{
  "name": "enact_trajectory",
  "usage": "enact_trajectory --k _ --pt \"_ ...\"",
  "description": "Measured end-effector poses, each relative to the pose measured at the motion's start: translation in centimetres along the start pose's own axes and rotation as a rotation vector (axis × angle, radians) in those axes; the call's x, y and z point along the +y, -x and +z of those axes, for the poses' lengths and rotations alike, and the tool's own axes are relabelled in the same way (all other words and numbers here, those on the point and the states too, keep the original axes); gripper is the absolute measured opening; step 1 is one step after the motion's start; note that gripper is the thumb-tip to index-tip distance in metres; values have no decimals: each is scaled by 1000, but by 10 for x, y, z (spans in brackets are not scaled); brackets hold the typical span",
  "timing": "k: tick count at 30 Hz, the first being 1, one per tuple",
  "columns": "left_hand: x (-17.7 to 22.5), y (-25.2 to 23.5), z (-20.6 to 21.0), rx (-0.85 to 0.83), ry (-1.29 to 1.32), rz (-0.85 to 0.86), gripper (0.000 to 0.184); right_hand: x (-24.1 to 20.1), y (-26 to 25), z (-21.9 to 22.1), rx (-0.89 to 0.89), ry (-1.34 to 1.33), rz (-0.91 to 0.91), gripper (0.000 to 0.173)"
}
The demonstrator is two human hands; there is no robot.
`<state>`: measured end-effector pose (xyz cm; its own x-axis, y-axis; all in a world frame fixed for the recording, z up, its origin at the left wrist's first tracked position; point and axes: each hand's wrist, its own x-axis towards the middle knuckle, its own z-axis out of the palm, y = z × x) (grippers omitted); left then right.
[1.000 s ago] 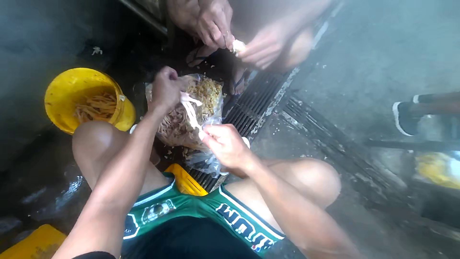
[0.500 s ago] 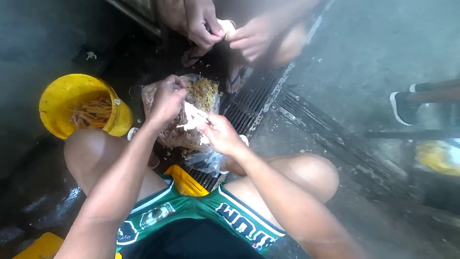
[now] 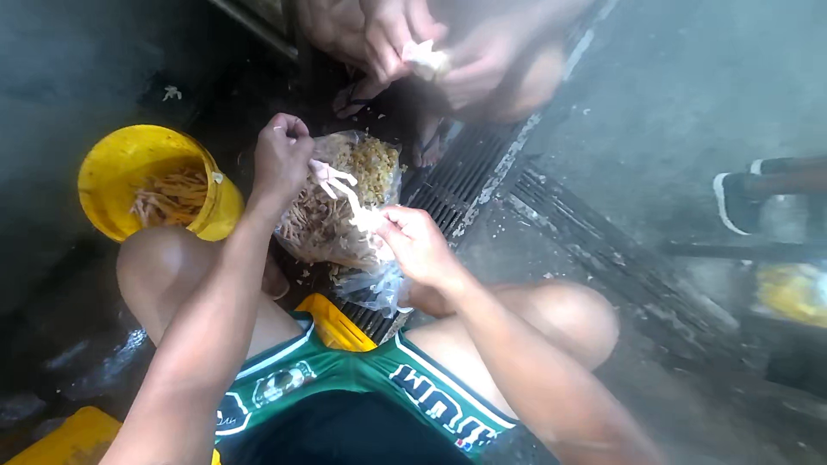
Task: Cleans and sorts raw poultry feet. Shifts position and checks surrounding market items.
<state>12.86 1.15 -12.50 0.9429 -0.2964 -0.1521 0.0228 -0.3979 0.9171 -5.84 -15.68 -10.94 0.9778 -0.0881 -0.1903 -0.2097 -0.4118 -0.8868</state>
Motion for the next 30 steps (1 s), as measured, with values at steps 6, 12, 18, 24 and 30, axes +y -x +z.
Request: enact_trajectory --k 6,12,18,24,30 --pt "13 11 15 -124 3 -38 19 0 -7 -1 -53 -31 155 34" --pt "13 18 27 -209 24 -52 16 2 -12 9 32 -5 53 31" --pt "-5 -9 10 63 -152 -117 26 -18 5 13 -2 -76 -127 27" --pt "-12 -21 -13 144 75 -67 18 -8 11 5 -20 -70 12 21" --pt "8 14 23 -91 -12 -73 21 -2 -2 -5 104 -16 58 22"
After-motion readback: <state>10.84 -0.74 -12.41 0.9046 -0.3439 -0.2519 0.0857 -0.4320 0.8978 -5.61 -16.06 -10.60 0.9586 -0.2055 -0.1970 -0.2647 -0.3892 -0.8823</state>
